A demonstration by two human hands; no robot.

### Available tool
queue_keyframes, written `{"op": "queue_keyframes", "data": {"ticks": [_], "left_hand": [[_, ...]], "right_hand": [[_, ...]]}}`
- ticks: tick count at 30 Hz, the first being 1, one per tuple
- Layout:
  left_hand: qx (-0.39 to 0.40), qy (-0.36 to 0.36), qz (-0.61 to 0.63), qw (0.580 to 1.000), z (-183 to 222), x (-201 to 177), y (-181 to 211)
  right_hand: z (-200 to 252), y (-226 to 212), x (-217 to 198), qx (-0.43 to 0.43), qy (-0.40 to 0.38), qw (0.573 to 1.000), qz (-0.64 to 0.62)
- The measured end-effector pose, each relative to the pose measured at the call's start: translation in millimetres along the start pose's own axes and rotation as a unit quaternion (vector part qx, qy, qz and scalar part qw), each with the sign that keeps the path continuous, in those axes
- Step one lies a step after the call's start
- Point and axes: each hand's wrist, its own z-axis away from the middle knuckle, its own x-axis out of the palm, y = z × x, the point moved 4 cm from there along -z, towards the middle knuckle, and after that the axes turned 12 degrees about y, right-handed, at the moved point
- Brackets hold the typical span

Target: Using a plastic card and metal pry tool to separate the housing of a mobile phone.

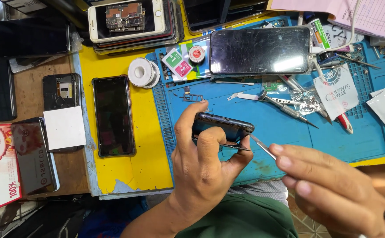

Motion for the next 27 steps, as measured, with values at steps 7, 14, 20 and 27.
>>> {"op": "queue_keyframes", "data": {"ticks": [7,14,20,27], "left_hand": [[-0.002,0.003,0.008,1.000,1.6,-0.6,-0.6],[0.043,0.017,0.009,0.999,8.1,-6.0,-0.7],[0.048,0.021,0.056,0.997,14.6,-9.7,-1.2],[0.061,0.024,0.073,0.995,18.8,-12.1,1.2]], "right_hand": [[0.5,2.4,4.9,0.048,-0.012,0.999,-0.004],[-5.1,33.2,12.5,0.214,0.184,0.952,-0.120],[11.9,29.5,16.0,0.141,0.161,0.964,-0.159],[4.0,26.3,19.9,0.086,0.094,0.977,-0.169]]}}
